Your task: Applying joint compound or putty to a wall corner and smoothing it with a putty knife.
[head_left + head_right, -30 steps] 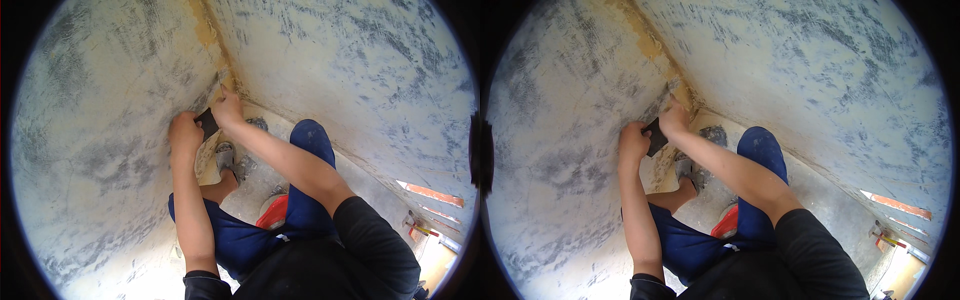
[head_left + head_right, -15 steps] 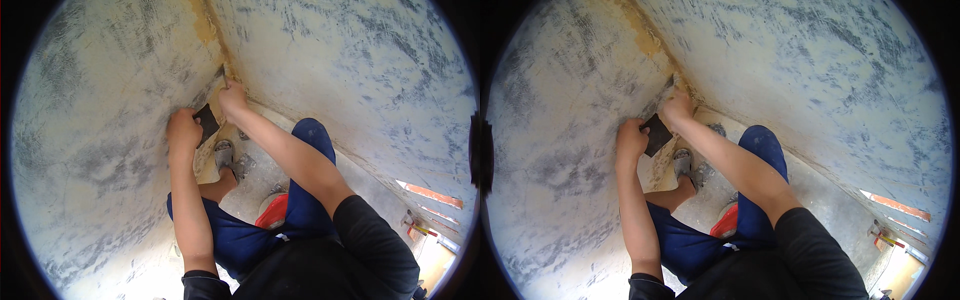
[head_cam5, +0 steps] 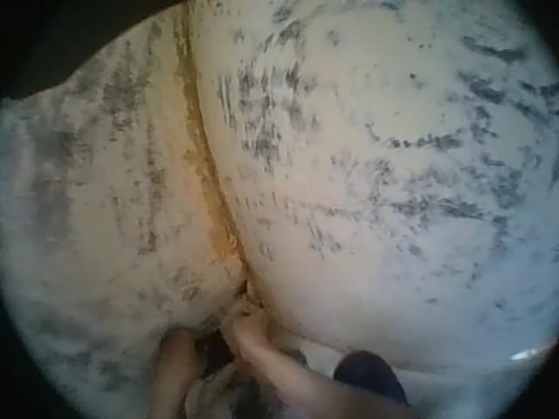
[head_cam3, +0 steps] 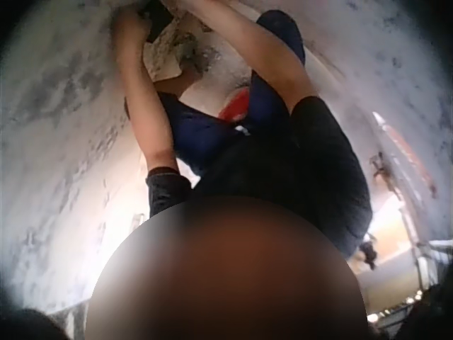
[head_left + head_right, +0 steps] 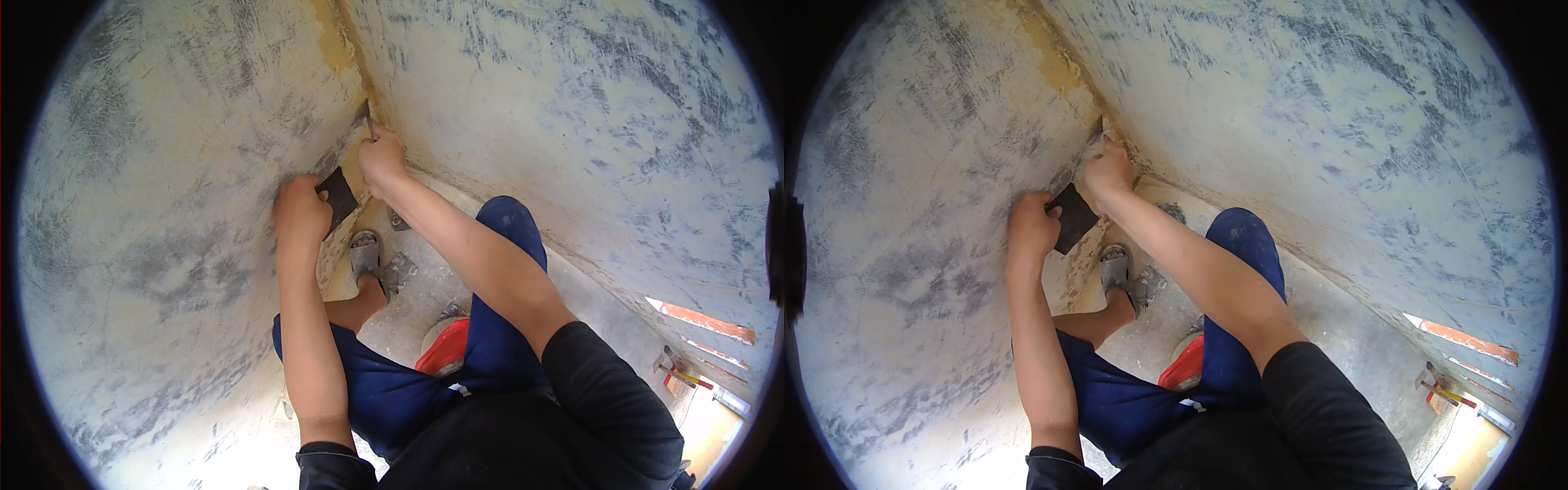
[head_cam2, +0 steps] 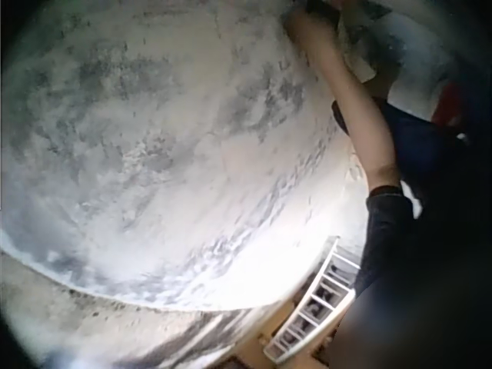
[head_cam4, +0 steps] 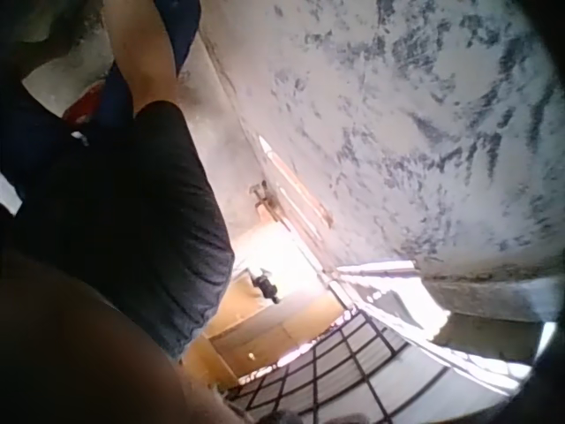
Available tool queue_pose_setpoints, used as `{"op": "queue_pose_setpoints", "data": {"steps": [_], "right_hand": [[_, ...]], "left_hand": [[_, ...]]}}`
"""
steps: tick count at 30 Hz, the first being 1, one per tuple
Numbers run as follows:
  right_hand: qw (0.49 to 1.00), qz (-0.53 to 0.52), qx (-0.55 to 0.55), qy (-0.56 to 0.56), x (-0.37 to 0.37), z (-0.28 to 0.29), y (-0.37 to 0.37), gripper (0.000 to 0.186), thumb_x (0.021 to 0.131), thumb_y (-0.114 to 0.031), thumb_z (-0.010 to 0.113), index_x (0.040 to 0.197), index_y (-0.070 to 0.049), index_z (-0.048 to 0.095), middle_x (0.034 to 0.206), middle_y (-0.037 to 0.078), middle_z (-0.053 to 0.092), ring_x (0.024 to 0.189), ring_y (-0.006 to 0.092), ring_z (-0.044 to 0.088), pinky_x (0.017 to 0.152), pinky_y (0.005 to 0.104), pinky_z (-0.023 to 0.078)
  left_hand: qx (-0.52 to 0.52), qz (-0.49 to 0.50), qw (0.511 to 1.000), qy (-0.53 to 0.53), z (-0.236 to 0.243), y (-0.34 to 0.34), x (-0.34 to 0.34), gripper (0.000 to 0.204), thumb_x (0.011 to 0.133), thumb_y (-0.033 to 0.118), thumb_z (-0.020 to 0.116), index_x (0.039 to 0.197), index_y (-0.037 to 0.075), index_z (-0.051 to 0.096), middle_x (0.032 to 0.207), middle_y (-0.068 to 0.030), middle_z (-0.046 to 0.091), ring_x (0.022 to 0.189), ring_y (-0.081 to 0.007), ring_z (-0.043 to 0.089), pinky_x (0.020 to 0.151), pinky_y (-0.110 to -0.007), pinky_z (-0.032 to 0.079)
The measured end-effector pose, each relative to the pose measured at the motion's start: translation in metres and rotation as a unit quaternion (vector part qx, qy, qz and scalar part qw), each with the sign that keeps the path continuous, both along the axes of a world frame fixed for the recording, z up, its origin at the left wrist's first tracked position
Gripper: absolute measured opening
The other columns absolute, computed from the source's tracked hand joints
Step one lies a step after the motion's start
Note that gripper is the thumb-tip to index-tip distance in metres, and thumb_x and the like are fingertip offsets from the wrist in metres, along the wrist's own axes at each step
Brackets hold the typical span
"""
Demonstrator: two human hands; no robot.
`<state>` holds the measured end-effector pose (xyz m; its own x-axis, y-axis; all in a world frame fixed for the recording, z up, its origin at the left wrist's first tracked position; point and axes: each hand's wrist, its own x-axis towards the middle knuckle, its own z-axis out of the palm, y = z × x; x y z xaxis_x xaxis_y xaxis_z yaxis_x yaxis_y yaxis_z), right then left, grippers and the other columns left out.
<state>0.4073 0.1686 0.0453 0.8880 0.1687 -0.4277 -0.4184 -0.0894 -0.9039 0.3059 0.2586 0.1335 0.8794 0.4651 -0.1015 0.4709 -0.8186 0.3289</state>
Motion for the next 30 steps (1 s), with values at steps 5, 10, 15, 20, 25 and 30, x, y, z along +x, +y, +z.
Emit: {"op": "queue_pose_setpoints", "data": {"steps": [5, 10, 15, 20, 25, 30], "right_hand": [[0.998, 0.005, -0.015, -0.053, -0.023, 0.042, -0.008, 0.058, 0.091, -0.007, 0.056, 0.149, -0.006, 0.056, 0.129, 0.028, 0.068, 0.120, 0.0402, 0.066, 0.103, 0.0446, 0.051], [0.987, -0.014, -0.071, -0.144, -0.015, 0.023, -0.004, 0.060, 0.090, -0.006, 0.056, 0.151, -0.005, 0.054, 0.125, 0.027, 0.070, 0.116, 0.0382, 0.069, 0.095, 0.0436, 0.056], [1.000, 0.002, -0.012, -0.008, -0.013, 0.033, -0.007, 0.057, 0.094, -0.002, 0.051, 0.150, -0.005, 0.056, 0.112, 0.024, 0.075, 0.087, 0.0235, 0.071, 0.080, 0.0353, 0.055], [0.994, 0.014, -0.057, -0.096, -0.011, 0.006, -0.007, 0.056, 0.095, -0.003, 0.050, 0.150, -0.008, 0.057, 0.096, 0.016, 0.073, 0.060, 0.0182, 0.059, 0.056, 0.0359, 0.049], [0.993, 0.035, -0.047, -0.105, -0.009, -0.008, -0.007, 0.055, 0.096, -0.004, 0.050, 0.150, -0.011, 0.059, 0.075, 0.009, 0.064, 0.050, 0.0151, 0.050, 0.045, 0.0348, 0.041], [0.998, 0.042, -0.033, -0.020, -0.013, 0.008, -0.010, 0.055, 0.098, -0.005, 0.050, 0.151, -0.014, 0.058, 0.070, 0.008, 0.061, 0.048, 0.0155, 0.050, 0.044, 0.0360, 0.041]], "left_hand": [[0.004, 0.006, 1.000, 0.014, -0.001, 0.002, -0.001, 0.025, 0.086, 0.006, 0.075, 0.110, 0.000, 0.077, 0.103, -0.0270, 0.073, 0.100, -0.0432, 0.072, 0.088, -0.048, 0.055], [0.004, 0.004, 1.000, -0.005, -0.004, -0.004, 0.004, 0.025, 0.085, 0.005, 0.074, 0.109, 0.000, 0.077, 0.103, -0.0271, 0.073, 0.100, -0.0427, 0.072, 0.087, -0.049, 0.055], [0.000, 0.005, 1.000, -0.013, -0.007, -0.001, -0.001, 0.025, 0.086, 0.006, 0.074, 0.109, -0.001, 0.076, 0.103, -0.0278, 0.073, 0.101, -0.0436, 0.071, 0.087, -0.049, 0.055], [0.002, 0.008, 1.000, -0.009, -0.005, -0.002, -0.002, 0.024, 0.086, 0.006, 0.074, 0.109, -0.002, 0.076, 0.105, -0.0277, 0.073, 0.102, -0.0440, 0.071, 0.088, -0.049, 0.055], [0.006, 0.004, 1.000, -0.020, -0.010, -0.001, 0.002, 0.025, 0.086, 0.006, 0.075, 0.110, -0.002, 0.076, 0.106, -0.0279, 0.073, 0.105, -0.0436, 0.071, 0.089, -0.049, 0.055], [0.000, 0.012, 1.000, -0.022, -0.013, -0.002, 0.002, 0.028, 0.086, 0.005, 0.075, 0.113, -0.002, 0.074, 0.108, -0.0281, 0.073, 0.107, -0.0439, 0.070, 0.091, -0.049, 0.055]]}}
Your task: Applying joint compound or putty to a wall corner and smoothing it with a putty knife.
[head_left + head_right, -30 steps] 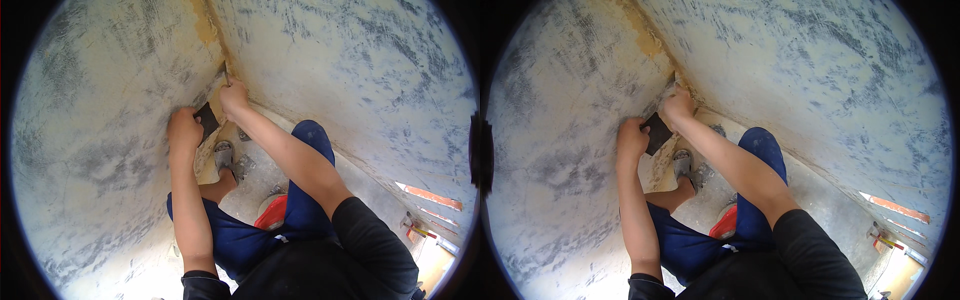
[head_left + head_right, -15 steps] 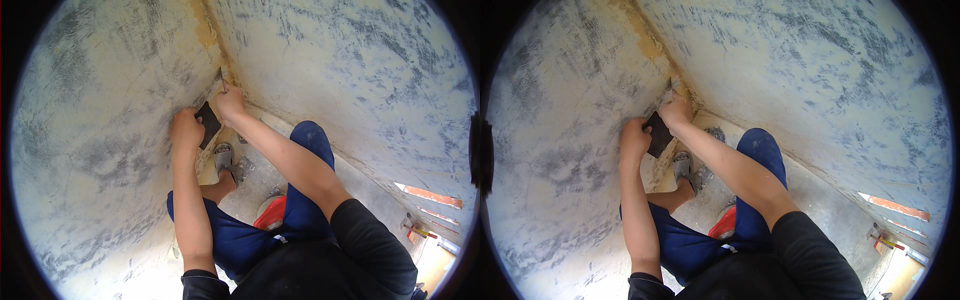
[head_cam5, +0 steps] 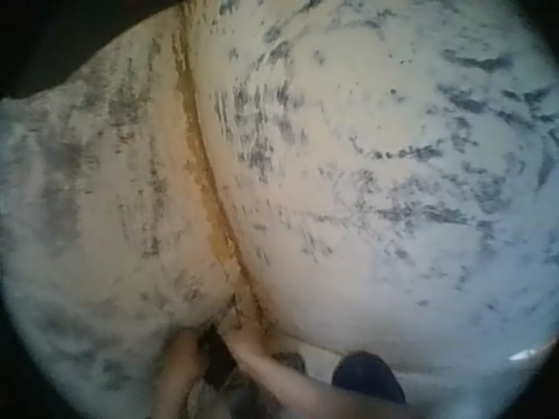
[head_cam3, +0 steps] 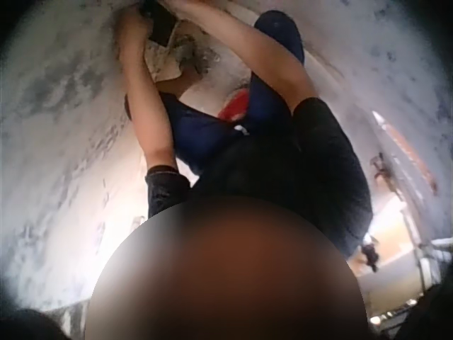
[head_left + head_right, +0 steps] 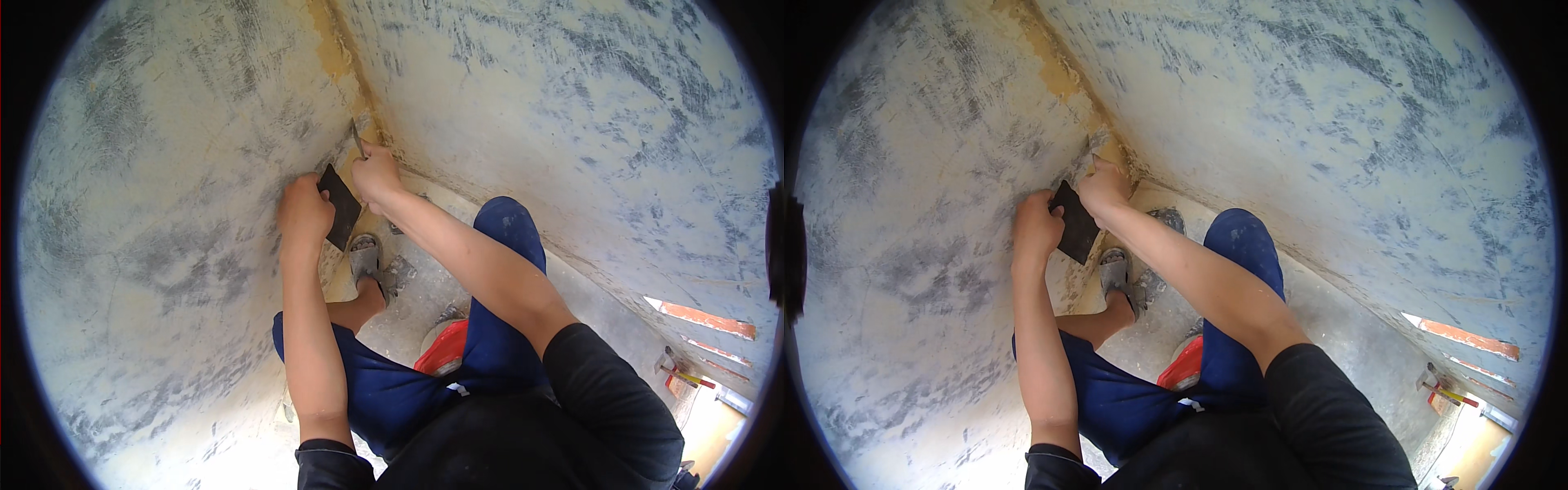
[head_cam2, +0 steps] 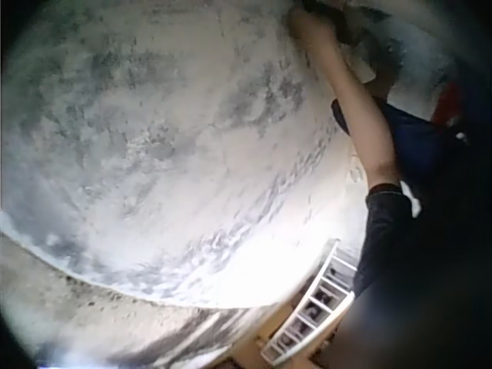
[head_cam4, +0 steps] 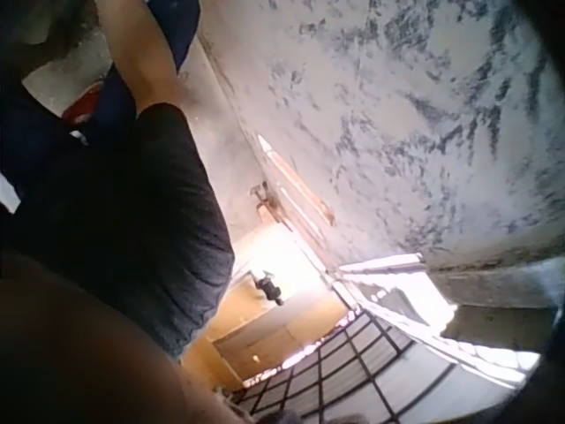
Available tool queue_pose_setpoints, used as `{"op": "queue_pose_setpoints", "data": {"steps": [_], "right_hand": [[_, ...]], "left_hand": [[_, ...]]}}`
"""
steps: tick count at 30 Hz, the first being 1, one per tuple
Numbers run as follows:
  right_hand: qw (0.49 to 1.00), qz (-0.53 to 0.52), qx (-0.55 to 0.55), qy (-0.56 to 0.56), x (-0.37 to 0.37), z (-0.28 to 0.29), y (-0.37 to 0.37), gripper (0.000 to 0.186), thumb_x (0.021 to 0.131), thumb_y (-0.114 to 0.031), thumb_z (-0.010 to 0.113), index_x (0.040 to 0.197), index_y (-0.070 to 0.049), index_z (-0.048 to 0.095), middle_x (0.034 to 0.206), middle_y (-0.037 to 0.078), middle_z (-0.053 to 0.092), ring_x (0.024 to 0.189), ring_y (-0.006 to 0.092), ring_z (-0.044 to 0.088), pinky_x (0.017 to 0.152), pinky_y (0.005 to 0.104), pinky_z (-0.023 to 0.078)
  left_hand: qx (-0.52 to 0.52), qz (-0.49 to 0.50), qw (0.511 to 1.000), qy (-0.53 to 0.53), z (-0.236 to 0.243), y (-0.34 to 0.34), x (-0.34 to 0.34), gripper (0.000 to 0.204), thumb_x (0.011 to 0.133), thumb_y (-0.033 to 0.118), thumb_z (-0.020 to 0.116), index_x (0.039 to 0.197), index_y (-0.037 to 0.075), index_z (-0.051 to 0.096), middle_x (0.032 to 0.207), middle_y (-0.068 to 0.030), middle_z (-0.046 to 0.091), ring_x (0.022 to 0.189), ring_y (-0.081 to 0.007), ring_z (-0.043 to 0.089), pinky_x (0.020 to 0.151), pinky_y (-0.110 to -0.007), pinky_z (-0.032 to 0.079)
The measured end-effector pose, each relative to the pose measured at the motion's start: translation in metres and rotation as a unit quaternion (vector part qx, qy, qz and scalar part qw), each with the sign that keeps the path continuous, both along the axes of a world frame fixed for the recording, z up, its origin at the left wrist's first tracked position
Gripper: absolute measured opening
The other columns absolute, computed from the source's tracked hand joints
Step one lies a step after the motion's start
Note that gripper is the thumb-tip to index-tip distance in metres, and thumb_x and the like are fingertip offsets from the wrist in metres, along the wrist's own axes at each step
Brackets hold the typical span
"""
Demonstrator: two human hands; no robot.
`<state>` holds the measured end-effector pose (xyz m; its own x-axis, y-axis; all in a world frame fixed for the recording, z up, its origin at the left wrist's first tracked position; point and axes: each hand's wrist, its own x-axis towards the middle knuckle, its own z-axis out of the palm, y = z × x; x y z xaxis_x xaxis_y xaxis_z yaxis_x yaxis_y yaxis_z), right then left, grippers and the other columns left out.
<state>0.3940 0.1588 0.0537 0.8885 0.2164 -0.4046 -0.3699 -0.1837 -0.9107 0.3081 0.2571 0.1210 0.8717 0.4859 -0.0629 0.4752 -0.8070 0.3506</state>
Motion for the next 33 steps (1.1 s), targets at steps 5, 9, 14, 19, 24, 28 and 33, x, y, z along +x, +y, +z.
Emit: {"op": "queue_pose_setpoints", "data": {"steps": [5, 9, 14, 19, 24, 28, 33], "right_hand": [[1.000, -0.023, -0.005, -0.019, -0.002, -0.001, -0.001, 0.052, 0.099, -0.006, 0.050, 0.150, -0.010, 0.058, 0.071, 0.008, 0.062, 0.049, 0.0158, 0.052, 0.044, 0.0358, 0.041], [0.999, -0.002, 0.048, -0.013, -0.019, -0.002, -0.006, 0.045, 0.099, -0.006, 0.051, 0.143, -0.006, 0.063, 0.071, 0.010, 0.062, 0.051, 0.0165, 0.055, 0.043, 0.0363, 0.041], [0.983, -0.043, 0.089, 0.156, 0.024, -0.030, -0.005, 0.032, 0.098, -0.004, 0.050, 0.126, -0.002, 0.066, 0.067, 0.010, 0.056, 0.046, 0.0176, 0.049, 0.040, 0.0365, 0.036], [0.986, -0.004, 0.077, 0.148, 0.008, -0.044, 0.002, 0.044, 0.095, -0.003, 0.046, 0.136, -0.004, 0.061, 0.077, 0.015, 0.062, 0.051, 0.0239, 0.057, 0.042, 0.0428, 0.040], [0.979, 0.010, 0.092, 0.180, 0.006, -0.038, 0.002, 0.044, 0.097, -0.005, 0.043, 0.137, -0.005, 0.061, 0.068, 0.009, 0.052, 0.045, 0.0198, 0.044, 0.040, 0.0378, 0.032], [0.957, -0.042, 0.154, 0.241, 0.000, -0.028, -0.004, 0.041, 0.096, -0.004, 0.044, 0.133, -0.004, 0.063, 0.065, 0.009, 0.050, 0.044, 0.0189, 0.042, 0.040, 0.0368, 0.031], [0.966, 0.008, 0.142, 0.215, -0.026, -0.022, 0.021, 0.038, 0.097, -0.005, 0.047, 0.129, -0.003, 0.067, 0.065, 0.010, 0.052, 0.045, 0.0193, 0.044, 0.040, 0.0375, 0.033]], "left_hand": [[0.001, -0.011, 1.000, 0.017, 0.001, -0.003, 0.003, 0.031, 0.085, 0.005, 0.075, 0.116, -0.002, 0.073, 0.112, -0.0278, 0.073, 0.109, -0.0436, 0.070, 0.093, -0.048, 0.054], [0.017, -0.013, 0.997, 0.072, 0.003, -0.002, 0.000, 0.033, 0.085, 0.005, 0.076, 0.117, -0.002, 0.073, 0.116, -0.0262, 0.072, 0.112, -0.0426, 0.069, 0.095, -0.047, 0.054], [0.010, -0.043, 0.996, 0.081, 0.001, -0.001, 0.000, 0.032, 0.085, 0.005, 0.076, 0.116, -0.003, 0.073, 0.116, -0.0257, 0.073, 0.113, -0.0427, 0.068, 0.096, -0.048, 0.054], [-0.009, -0.035, 0.996, 0.085, 0.009, 0.001, -0.004, 0.032, 0.084, 0.005, 0.077, 0.115, -0.003, 0.073, 0.115, -0.0266, 0.072, 0.113, -0.0433, 0.068, 0.095, -0.048, 0.054], [-0.007, -0.032, 0.996, 0.086, 0.012, 0.001, -0.007, 0.031, 0.083, 0.005, 0.077, 0.113, -0.003, 0.073, 0.114, -0.0274, 0.072, 0.112, -0.0434, 0.068, 0.094, -0.047, 0.054], [0.005, -0.052, 0.993, 0.104, 0.000, 0.014, -0.014, 0.031, 0.082, 0.005, 0.078, 0.112, -0.003, 0.073, 0.112, -0.0266, 0.072, 0.110, -0.0438, 0.069, 0.093, -0.047, 0.054], [0.004, -0.040, 0.982, 0.183, -0.001, 0.026, -0.031, 0.032, 0.081, 0.006, 0.079, 0.111, -0.003, 0.073, 0.111, -0.0267, 0.072, 0.109, -0.0443, 0.068, 0.092, -0.047, 0.054]]}}
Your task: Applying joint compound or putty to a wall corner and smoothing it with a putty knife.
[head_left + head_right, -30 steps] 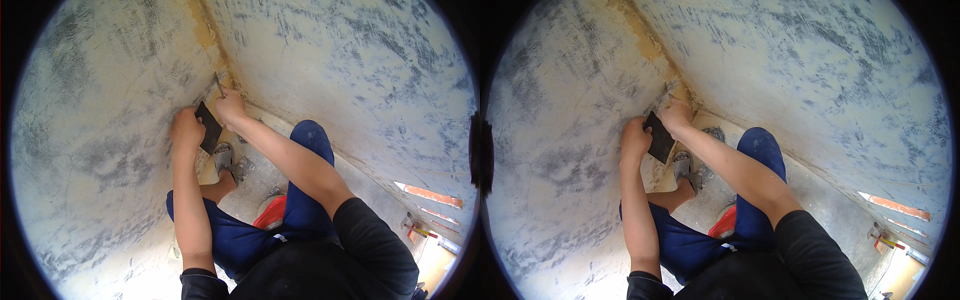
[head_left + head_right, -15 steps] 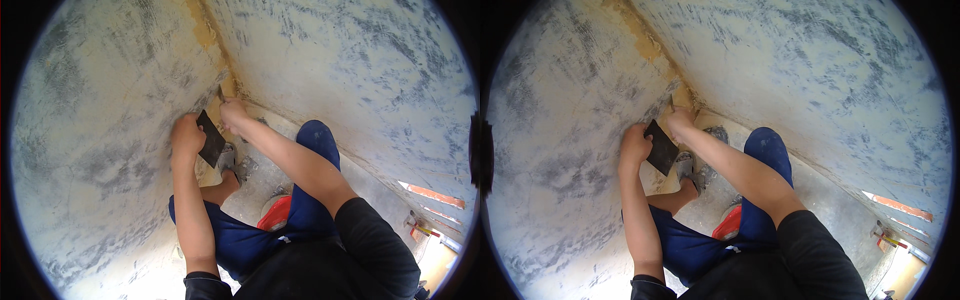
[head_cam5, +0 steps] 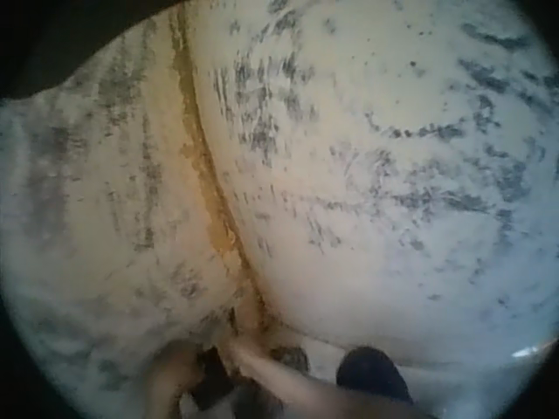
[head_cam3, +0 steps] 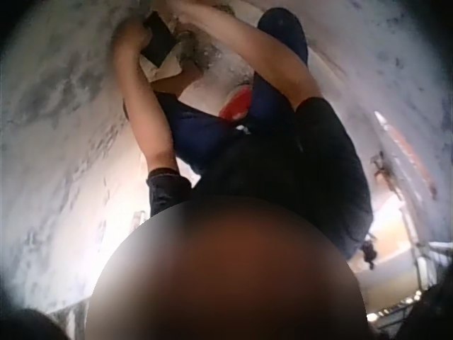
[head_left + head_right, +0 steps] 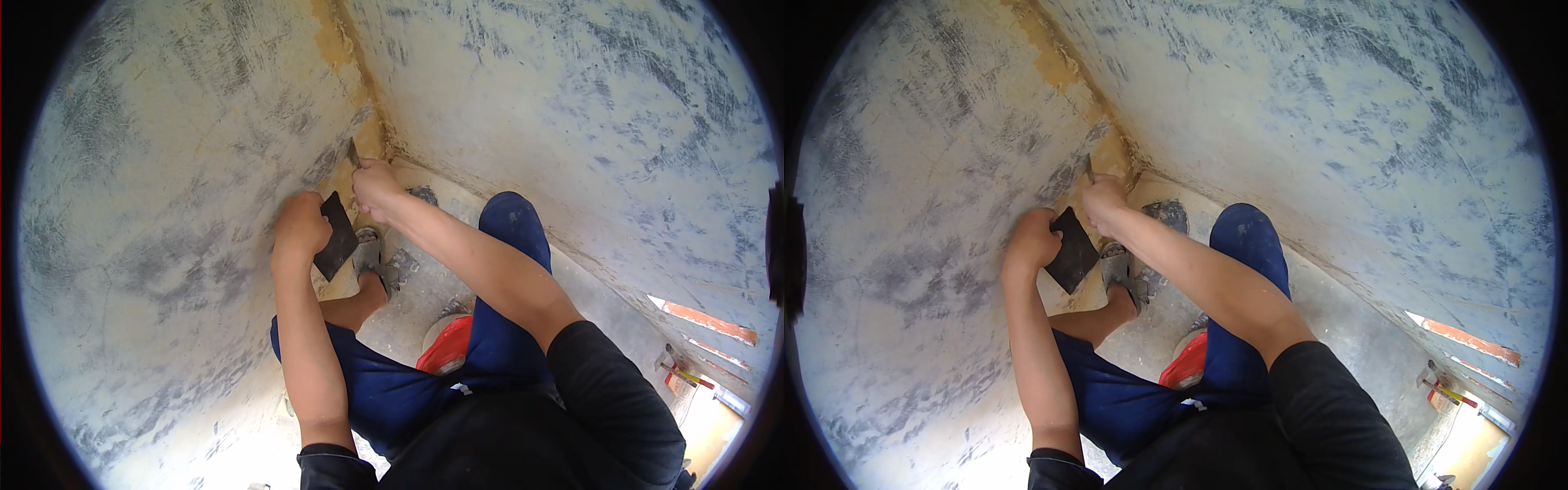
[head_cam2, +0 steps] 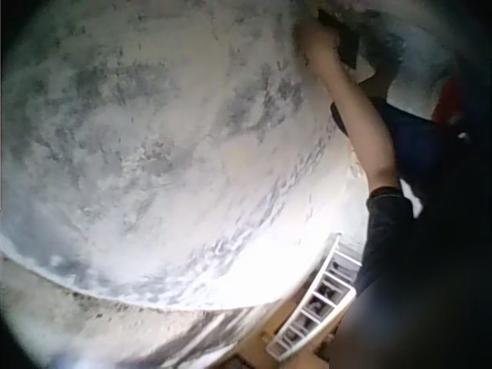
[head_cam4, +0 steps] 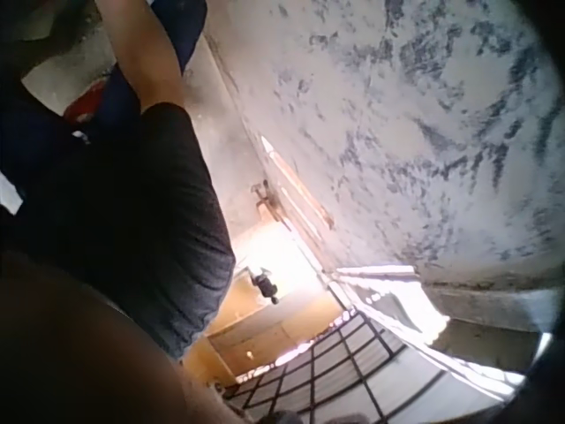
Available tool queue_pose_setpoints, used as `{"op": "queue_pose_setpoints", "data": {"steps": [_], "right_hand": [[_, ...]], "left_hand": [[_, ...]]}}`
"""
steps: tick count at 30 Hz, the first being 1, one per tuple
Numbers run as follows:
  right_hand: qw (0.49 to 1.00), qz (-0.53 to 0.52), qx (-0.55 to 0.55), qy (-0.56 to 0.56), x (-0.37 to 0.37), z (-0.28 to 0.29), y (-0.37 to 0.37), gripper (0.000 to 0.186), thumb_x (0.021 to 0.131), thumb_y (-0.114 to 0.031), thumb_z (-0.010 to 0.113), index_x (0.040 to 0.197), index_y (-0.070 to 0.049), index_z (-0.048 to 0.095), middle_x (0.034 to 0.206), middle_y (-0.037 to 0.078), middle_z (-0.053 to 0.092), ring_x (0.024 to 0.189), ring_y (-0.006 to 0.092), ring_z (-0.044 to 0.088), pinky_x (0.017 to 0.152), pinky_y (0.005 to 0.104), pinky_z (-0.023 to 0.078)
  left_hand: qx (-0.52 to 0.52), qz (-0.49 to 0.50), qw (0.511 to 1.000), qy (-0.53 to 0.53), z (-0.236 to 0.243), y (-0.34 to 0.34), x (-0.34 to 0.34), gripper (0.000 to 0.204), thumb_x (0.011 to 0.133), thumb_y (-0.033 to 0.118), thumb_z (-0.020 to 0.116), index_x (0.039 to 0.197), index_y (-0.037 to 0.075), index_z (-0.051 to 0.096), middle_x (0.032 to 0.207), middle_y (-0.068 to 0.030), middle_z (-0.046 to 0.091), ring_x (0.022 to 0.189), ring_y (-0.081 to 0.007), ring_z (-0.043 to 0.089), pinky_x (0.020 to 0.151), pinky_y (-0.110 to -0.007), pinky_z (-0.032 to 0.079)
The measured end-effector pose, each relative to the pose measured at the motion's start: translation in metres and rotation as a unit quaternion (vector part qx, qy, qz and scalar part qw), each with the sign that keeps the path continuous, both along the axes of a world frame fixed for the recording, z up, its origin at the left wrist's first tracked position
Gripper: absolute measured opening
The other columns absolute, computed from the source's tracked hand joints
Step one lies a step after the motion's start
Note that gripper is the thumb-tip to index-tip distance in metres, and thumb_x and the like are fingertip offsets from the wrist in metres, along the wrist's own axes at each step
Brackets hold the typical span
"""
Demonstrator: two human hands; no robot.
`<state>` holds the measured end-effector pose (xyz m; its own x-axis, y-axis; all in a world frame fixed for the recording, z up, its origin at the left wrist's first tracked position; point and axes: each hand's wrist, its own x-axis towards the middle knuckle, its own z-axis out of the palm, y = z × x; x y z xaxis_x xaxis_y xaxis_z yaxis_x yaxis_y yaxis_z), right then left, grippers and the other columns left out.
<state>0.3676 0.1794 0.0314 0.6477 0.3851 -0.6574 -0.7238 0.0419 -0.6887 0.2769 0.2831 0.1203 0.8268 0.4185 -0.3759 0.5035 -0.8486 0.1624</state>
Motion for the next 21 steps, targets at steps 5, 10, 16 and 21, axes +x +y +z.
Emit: {"op": "queue_pose_setpoints", "data": {"steps": [5, 10, 16, 21], "right_hand": [[0.996, -0.061, -0.053, 0.028, 0.025, -0.048, 0.017, 0.029, 0.097, -0.006, 0.048, 0.119, -0.002, 0.067, 0.070, 0.012, 0.058, 0.046, 0.0212, 0.050, 0.040, 0.0393, 0.035], [0.998, -0.048, -0.040, 0.019, 0.022, -0.050, -0.002, 0.021, 0.097, -0.007, 0.049, 0.108, -0.002, 0.066, 0.072, 0.013, 0.060, 0.047, 0.0238, 0.053, 0.039, 0.0407, 0.036], [0.995, 0.069, -0.051, -0.044, 0.008, -0.043, -0.012, 0.021, 0.095, -0.008, 0.049, 0.097, 0.003, 0.067, 0.068, 0.015, 0.060, 0.046, 0.0263, 0.054, 0.041, 0.0440, 0.039], [0.851, 0.341, -0.281, -0.284, 0.031, 0.015, -0.052, 0.024, 0.087, -0.012, 0.057, 0.098, 0.005, 0.071, 0.076, 0.025, 0.071, 0.063, 0.0348, 0.072, 0.062, 0.0440, 0.055]], "left_hand": [[-0.007, -0.027, 0.999, 0.027, -0.018, 0.005, 0.009, 0.033, 0.081, 0.007, 0.079, 0.112, -0.002, 0.072, 0.113, -0.0261, 0.071, 0.111, -0.0436, 0.068, 0.093, -0.047, 0.054], [-0.017, -0.037, 0.998, 0.053, -0.003, -0.003, 0.013, 0.031, 0.080, -0.001, 0.066, 0.111, -0.001, 0.074, 0.116, -0.0268, 0.072, 0.113, -0.0428, 0.068, 0.093, -0.048, 0.056], [-0.045, -0.038, 0.992, 0.115, -0.004, 0.003, 0.003, 0.046, 0.081, -0.005, 0.062, 0.126, 0.002, 0.068, 0.127, -0.0258, 0.069, 0.120, -0.0408, 0.066, 0.097, -0.047, 0.055], [-0.112, 0.001, 0.986, 0.124, 0.006, -0.006, -0.008, 0.060, 0.077, -0.008, 0.057, 0.133, 0.010, 0.068, 0.134, -0.0226, 0.067, 0.122, -0.0378, 0.066, 0.094, -0.043, 0.056]]}}
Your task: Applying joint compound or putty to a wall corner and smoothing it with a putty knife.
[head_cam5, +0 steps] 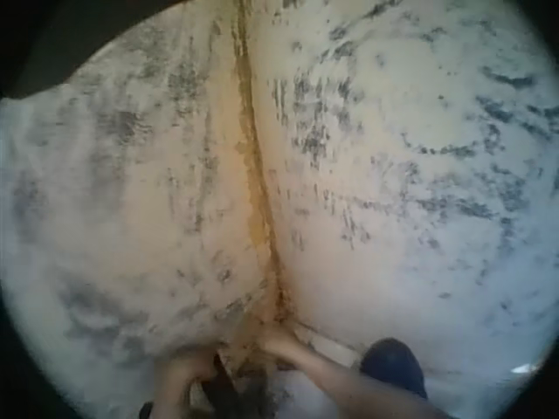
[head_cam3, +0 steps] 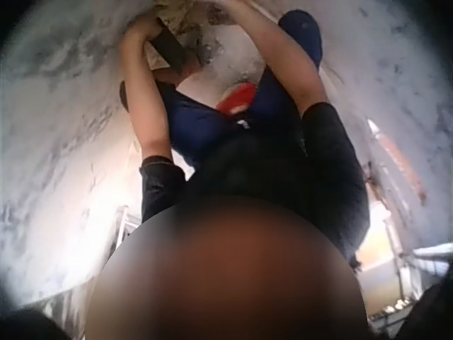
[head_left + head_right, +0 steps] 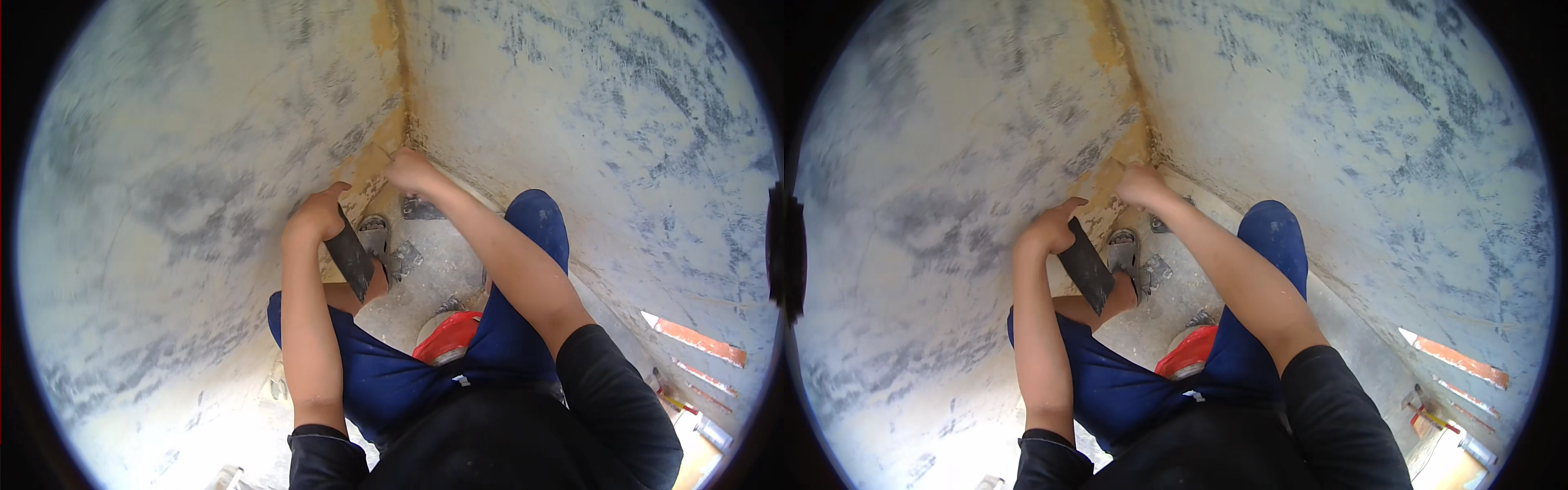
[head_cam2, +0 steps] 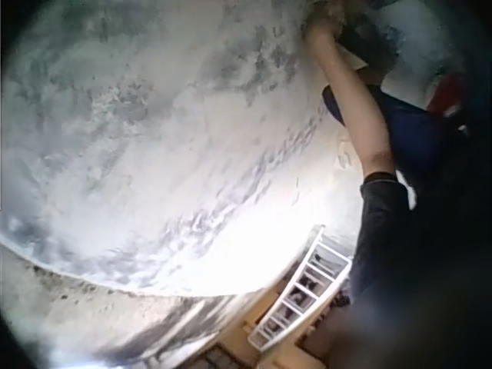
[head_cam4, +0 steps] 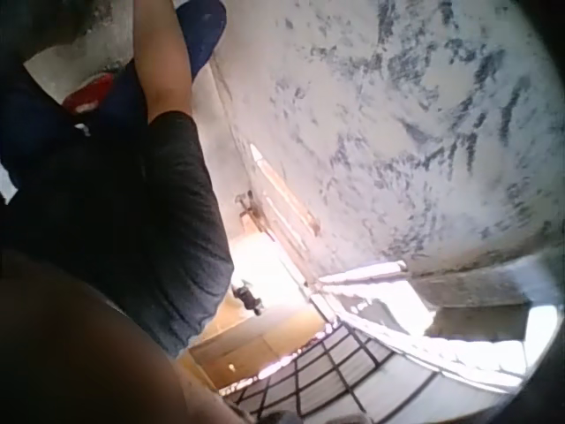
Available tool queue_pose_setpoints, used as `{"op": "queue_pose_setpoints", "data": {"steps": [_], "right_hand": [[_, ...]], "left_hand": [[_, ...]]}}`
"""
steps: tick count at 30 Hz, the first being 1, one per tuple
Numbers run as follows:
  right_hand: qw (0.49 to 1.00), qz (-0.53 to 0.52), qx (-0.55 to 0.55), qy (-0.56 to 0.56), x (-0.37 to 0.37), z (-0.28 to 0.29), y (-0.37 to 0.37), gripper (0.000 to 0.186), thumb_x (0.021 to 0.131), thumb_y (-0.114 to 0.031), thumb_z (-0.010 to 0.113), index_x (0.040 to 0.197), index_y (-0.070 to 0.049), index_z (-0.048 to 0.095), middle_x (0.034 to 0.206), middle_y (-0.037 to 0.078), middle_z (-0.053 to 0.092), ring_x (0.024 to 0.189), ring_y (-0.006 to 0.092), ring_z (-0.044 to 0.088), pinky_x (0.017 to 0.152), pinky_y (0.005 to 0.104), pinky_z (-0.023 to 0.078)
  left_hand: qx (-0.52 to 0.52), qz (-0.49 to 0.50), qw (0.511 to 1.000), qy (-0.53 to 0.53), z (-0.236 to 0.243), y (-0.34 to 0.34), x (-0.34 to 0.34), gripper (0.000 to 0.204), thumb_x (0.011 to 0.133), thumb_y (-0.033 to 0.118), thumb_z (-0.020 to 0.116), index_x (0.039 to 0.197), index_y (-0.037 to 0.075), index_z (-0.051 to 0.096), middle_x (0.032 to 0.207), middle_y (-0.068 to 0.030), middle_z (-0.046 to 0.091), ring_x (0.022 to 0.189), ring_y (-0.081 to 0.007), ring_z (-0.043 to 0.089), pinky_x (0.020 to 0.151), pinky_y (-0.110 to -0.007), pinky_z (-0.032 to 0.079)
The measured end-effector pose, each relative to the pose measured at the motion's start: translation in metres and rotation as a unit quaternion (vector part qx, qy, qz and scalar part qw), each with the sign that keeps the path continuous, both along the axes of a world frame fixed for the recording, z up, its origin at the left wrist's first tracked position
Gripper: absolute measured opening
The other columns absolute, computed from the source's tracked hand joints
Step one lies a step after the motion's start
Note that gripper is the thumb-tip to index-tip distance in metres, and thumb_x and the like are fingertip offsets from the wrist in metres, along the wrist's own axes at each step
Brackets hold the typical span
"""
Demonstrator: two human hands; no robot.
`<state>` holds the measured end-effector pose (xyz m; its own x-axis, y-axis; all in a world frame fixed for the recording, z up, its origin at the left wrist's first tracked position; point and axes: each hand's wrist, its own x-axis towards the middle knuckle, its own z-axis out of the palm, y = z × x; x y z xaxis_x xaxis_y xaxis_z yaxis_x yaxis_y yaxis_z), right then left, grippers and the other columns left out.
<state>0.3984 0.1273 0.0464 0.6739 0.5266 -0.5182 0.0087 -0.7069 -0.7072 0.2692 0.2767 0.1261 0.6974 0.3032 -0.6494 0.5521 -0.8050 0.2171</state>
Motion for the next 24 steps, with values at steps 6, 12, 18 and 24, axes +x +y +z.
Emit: {"op": "queue_pose_setpoints", "data": {"steps": [6, 12, 18, 24], "right_hand": [[0.951, 0.148, 0.023, -0.271, -0.007, 0.042, -0.047, 0.031, 0.087, -0.017, 0.063, 0.110, 0.000, 0.073, 0.094, 0.026, 0.074, 0.096, 0.0426, 0.072, 0.089, 0.0505, 0.055], [0.939, 0.119, 0.033, -0.321, -0.013, 0.083, -0.058, 0.030, 0.088, -0.020, 0.065, 0.108, 0.000, 0.075, 0.098, 0.027, 0.074, 0.101, 0.0451, 0.070, 0.093, 0.0518, 0.054], [0.921, 0.116, 0.107, -0.358, -0.008, 0.072, -0.043, 0.026, 0.088, -0.015, 0.064, 0.106, -0.002, 0.079, 0.098, 0.027, 0.074, 0.097, 0.0447, 0.070, 0.089, 0.0492, 0.055], [0.917, 0.137, 0.022, -0.374, -0.005, 0.088, -0.017, 0.026, 0.088, -0.019, 0.070, 0.108, -0.006, 0.080, 0.092, 0.027, 0.074, 0.094, 0.0435, 0.072, 0.091, 0.0511, 0.055]], "left_hand": [[-0.007, -0.011, 0.989, -0.150, -0.071, -0.013, 0.001, 0.035, 0.077, 0.007, 0.067, 0.110, 0.004, 0.078, 0.112, -0.0264, 0.073, 0.110, -0.0406, 0.071, 0.094, -0.046, 0.056], [-0.140, 0.218, 0.906, -0.334, -0.073, -0.074, 0.023, 0.032, 0.086, 0.008, 0.068, 0.116, 0.002, 0.076, 0.113, -0.0239, 0.075, 0.109, -0.0362, 0.071, 0.096, -0.041, 0.054], [-0.310, 0.384, 0.756, -0.430, -0.108, -0.077, 0.047, 0.024, 0.101, 0.001, 0.056, 0.117, -0.005, 0.073, 0.113, -0.0147, 0.076, 0.103, -0.0243, 0.070, 0.092, -0.033, 0.052], [-0.483, 0.481, 0.587, -0.436, -0.158, -0.063, 0.062, 0.025, 0.105, 0.019, 0.061, 0.121, 0.007, 0.076, 0.115, -0.0187, 0.076, 0.101, -0.0300, 0.072, 0.093, -0.035, 0.050]]}}
